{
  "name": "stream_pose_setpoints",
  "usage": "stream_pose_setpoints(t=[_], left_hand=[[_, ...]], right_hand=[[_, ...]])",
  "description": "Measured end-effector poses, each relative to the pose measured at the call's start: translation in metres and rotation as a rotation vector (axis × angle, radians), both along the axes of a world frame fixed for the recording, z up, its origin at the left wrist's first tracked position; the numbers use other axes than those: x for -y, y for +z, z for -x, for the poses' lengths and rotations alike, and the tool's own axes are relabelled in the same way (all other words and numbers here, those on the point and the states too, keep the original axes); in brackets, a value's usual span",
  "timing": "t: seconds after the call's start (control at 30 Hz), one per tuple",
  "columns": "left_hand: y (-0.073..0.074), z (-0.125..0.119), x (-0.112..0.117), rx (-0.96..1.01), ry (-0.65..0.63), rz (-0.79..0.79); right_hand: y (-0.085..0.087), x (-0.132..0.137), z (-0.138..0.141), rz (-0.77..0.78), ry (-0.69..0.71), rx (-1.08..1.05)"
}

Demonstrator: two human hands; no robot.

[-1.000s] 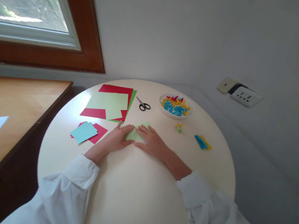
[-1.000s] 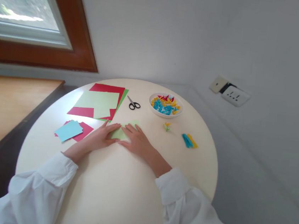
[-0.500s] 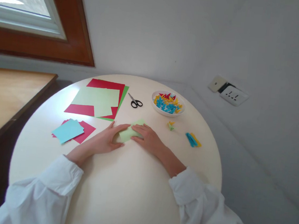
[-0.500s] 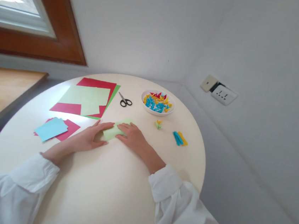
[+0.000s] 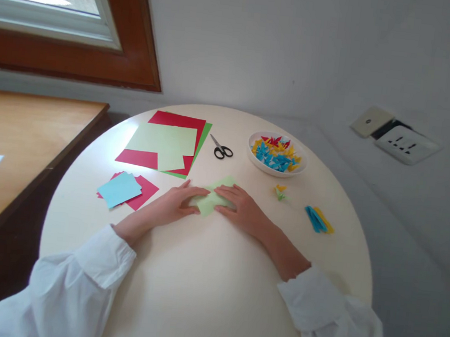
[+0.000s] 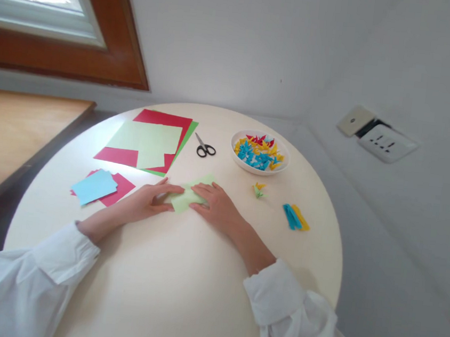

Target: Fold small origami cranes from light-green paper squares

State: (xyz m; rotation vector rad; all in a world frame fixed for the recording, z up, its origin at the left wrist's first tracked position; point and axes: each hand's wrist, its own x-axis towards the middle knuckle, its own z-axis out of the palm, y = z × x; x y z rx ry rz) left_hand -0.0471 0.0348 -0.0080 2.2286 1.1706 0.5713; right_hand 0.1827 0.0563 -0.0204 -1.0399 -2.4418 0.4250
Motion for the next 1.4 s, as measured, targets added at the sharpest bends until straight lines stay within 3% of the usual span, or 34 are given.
stream_pose_setpoints(t=[0.27, 0.47, 0.7, 0.87, 1.2, 1.4], left_hand=[[-0.0089, 0.0005, -0.0048, 0.078, 0.025, -0.008], [-0.0025, -0.0016, -0.0037, 0.056, -0.044, -0.022], [-0.0025, -0.0016, -0.0020, 0.053, 0.020, 0.051], [-0.0071, -0.0032, -0.0031, 0.081, 0.060, 0.008], [-0.0028, -0.0047, -0.0030, 0.137, 0.070, 0.034], [-0.0022, -0.0057, -0.0032, 0.158, 0.076, 0.026]], right_hand=[[0.0045, 0.0026, -0.0018, -0.014, 0.038, -0.007], [0.0040, 0.0033, 0.0002, -0.002, 0.004, -0.022], [0.0010, 0.0003, 0.0028, -0.011, -0.064, -0.075], [-0.0006, -0.0013, 0.0043, -0.016, -0.071, -0.093], [0.0046, 0.0013, 0.0004, 0.022, 0.004, -0.064], [0.0038, 0.0031, 0.0011, -0.047, 0.058, -0.024]])
